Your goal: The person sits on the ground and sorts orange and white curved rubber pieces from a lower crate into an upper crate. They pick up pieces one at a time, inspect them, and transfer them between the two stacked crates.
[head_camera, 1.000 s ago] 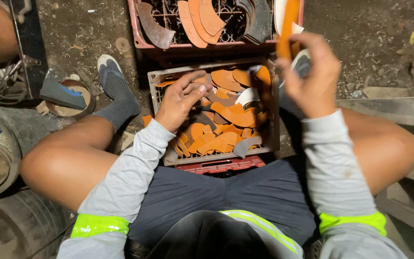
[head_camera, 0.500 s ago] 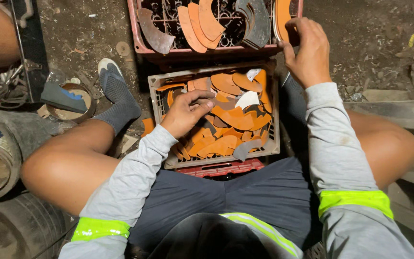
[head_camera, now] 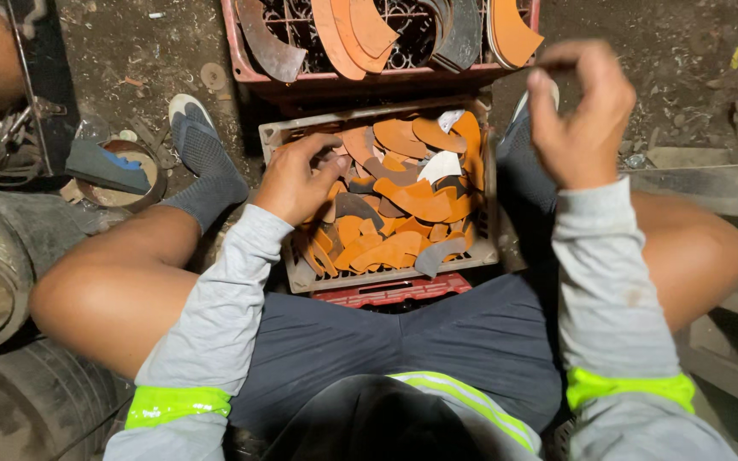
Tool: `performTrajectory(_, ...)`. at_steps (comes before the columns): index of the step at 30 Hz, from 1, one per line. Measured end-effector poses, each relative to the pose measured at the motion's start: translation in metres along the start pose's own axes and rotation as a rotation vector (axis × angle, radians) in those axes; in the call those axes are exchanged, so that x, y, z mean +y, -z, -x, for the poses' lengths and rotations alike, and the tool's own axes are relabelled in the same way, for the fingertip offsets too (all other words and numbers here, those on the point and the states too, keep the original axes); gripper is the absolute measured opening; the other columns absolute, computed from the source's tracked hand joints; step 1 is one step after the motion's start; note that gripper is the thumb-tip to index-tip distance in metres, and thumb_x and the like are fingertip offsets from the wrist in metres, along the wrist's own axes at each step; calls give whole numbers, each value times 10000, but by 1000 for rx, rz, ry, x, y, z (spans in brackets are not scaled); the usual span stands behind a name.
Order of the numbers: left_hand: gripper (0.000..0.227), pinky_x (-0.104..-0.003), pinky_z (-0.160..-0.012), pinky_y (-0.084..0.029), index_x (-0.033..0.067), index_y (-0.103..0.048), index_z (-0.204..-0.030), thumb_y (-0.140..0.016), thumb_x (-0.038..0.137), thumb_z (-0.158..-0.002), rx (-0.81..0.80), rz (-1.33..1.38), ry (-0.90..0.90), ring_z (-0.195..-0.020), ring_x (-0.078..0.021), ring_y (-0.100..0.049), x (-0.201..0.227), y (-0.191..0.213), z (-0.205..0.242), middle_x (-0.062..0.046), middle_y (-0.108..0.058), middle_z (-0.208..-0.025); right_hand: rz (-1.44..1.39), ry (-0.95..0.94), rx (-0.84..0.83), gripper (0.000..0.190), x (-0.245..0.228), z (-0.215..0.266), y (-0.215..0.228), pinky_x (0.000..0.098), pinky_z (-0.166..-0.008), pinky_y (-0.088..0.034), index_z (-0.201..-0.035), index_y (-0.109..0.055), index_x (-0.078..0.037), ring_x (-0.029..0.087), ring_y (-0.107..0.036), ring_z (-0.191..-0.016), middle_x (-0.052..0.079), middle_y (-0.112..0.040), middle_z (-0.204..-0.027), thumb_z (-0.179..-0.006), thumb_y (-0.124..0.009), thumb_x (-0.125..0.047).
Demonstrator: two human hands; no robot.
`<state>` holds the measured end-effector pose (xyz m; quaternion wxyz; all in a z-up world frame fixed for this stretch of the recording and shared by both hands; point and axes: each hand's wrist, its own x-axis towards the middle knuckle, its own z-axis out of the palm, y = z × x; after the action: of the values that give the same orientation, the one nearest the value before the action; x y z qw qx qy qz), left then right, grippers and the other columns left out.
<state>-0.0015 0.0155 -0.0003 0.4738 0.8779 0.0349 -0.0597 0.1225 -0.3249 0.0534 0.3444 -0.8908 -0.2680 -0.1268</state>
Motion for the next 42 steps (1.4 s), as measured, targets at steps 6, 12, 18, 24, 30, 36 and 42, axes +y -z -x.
performTrajectory(6,421,-471,-897,-535,-10,-660,-1247,-715,269,-937,-132,-222,-45,-1041,-422,-676,-7,3,3,-250,-703,-1154,-56,-81,-692,318,-22,56,-72,463,-800,-539,-1103,-670,-6,415,-669,-924,236,-676,-1031,-909,-767,-238)
performTrajectory(12,455,-509,-879,-503,32,-634,-1291,-711,243,-895,-300,-310,-23,-1025,-440,-631,-4,-2,8,-244,-672,-1075,231,-92,-817,689,-43,82,-137,545,-884,-437,-1296,-540,-31,455,-511,-1117,276,-513,-1219,-777,-837,-374)
performTrajectory(18,414,-503,-889,-521,31,-643,-1246,-708,255,-904,-270,-327,20,-1042,-433,-647,-5,9,8,-224,-684,-1119,332,-51,-786,659,-30,84,-154,518,-916,-429,-1295,-586,-68,404,-508,-1179,217,-539,-1218,-686,-829,-139)
performTrajectory(24,397,-519,-879,-518,0,-658,-1183,-703,296,-922,-138,-400,90,-1044,-451,-646,-13,22,3,-237,-684,-1143,366,-71,-699,603,-16,76,-149,546,-961,-408,-1155,-616,-29,422,-513,-1135,221,-567,-1157,-650,-866,-245)
performTrajectory(30,386,-513,-919,-513,19,-675,-1198,-695,298,-932,-222,-410,135,-1073,-448,-641,-25,11,-3,-251,-684,-1145,30,-249,-553,465,-3,67,-139,507,-965,-468,-1126,-621,-8,409,-598,-1060,207,-651,-1054,-783,-801,-265)
performTrajectory(36,377,-509,-940,-516,0,-674,-1234,-718,221,-933,-57,-400,98,-1064,-460,-649,-42,28,-7,-262,-689,-1174,-308,-383,-411,338,5,50,-102,386,-915,-526,-1104,-609,-15,293,-674,-1016,163,-688,-1055,-822,-718,-165)
performTrajectory(42,316,-485,-940,-531,33,-700,-1194,-712,150,-900,-16,-312,69,-1035,-429,-672,-69,-9,-11,-239,-701,-1135,-303,-338,-352,323,-16,35,-68,347,-875,-559,-1136,-615,0,249,-723,-938,125,-714,-1002,-856,-711,-130)
